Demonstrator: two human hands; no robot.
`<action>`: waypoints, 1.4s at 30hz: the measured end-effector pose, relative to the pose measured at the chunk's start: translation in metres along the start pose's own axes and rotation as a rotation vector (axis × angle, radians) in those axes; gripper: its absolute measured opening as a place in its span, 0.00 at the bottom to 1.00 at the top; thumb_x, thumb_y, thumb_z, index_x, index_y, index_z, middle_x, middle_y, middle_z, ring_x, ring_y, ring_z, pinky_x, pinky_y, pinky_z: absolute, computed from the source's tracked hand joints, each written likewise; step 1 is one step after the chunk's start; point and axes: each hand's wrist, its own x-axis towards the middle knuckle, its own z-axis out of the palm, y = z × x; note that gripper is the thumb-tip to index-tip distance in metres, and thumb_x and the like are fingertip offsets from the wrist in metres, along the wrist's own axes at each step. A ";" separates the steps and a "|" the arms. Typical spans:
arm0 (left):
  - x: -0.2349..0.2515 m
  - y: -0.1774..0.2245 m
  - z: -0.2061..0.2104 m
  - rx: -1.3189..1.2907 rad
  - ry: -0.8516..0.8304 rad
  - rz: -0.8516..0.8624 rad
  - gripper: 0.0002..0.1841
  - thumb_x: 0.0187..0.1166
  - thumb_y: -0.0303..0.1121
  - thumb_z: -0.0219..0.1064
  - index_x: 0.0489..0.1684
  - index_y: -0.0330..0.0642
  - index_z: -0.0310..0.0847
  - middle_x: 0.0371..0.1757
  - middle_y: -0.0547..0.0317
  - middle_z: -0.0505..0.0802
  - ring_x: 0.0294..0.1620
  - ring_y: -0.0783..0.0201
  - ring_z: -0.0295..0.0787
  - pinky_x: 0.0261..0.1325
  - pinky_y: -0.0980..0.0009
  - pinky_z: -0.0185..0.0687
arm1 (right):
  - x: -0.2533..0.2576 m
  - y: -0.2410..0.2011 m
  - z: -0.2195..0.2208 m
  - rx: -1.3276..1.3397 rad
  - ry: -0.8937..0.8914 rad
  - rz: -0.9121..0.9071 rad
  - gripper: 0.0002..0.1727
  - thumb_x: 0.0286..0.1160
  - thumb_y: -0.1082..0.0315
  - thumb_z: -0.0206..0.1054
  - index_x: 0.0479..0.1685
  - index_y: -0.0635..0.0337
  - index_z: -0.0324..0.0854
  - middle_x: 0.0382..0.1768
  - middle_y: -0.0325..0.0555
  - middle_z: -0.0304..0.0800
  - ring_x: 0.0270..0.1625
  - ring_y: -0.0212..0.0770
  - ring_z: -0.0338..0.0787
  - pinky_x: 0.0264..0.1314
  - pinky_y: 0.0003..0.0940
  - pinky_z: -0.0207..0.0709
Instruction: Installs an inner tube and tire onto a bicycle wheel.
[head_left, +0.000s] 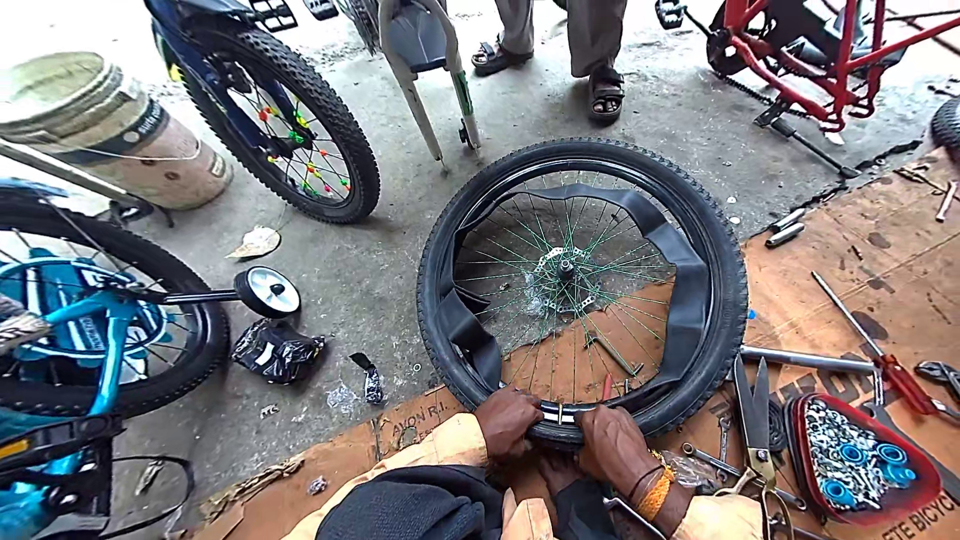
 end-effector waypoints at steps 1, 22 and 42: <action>0.000 0.000 0.000 -0.002 0.002 0.003 0.21 0.73 0.43 0.72 0.57 0.36 0.85 0.67 0.42 0.86 0.70 0.41 0.81 0.72 0.41 0.73 | 0.000 -0.001 0.001 0.003 0.008 0.005 0.29 0.60 0.54 0.73 0.62 0.60 0.80 0.52 0.58 0.90 0.59 0.57 0.90 0.64 0.57 0.76; 0.020 0.013 0.002 -0.145 -0.051 -0.066 0.18 0.72 0.38 0.74 0.54 0.36 0.85 0.60 0.41 0.90 0.63 0.38 0.87 0.61 0.35 0.80 | 0.007 -0.004 0.016 -0.036 0.056 -0.094 0.27 0.63 0.58 0.72 0.64 0.59 0.82 0.65 0.55 0.85 0.73 0.58 0.79 0.68 0.59 0.72; 0.014 0.018 -0.004 -0.157 -0.087 -0.099 0.15 0.72 0.39 0.73 0.48 0.38 0.87 0.49 0.39 0.91 0.55 0.37 0.88 0.54 0.34 0.80 | 0.008 0.000 0.013 0.044 0.033 -0.068 0.22 0.65 0.53 0.72 0.58 0.51 0.86 0.56 0.53 0.91 0.65 0.55 0.86 0.69 0.56 0.72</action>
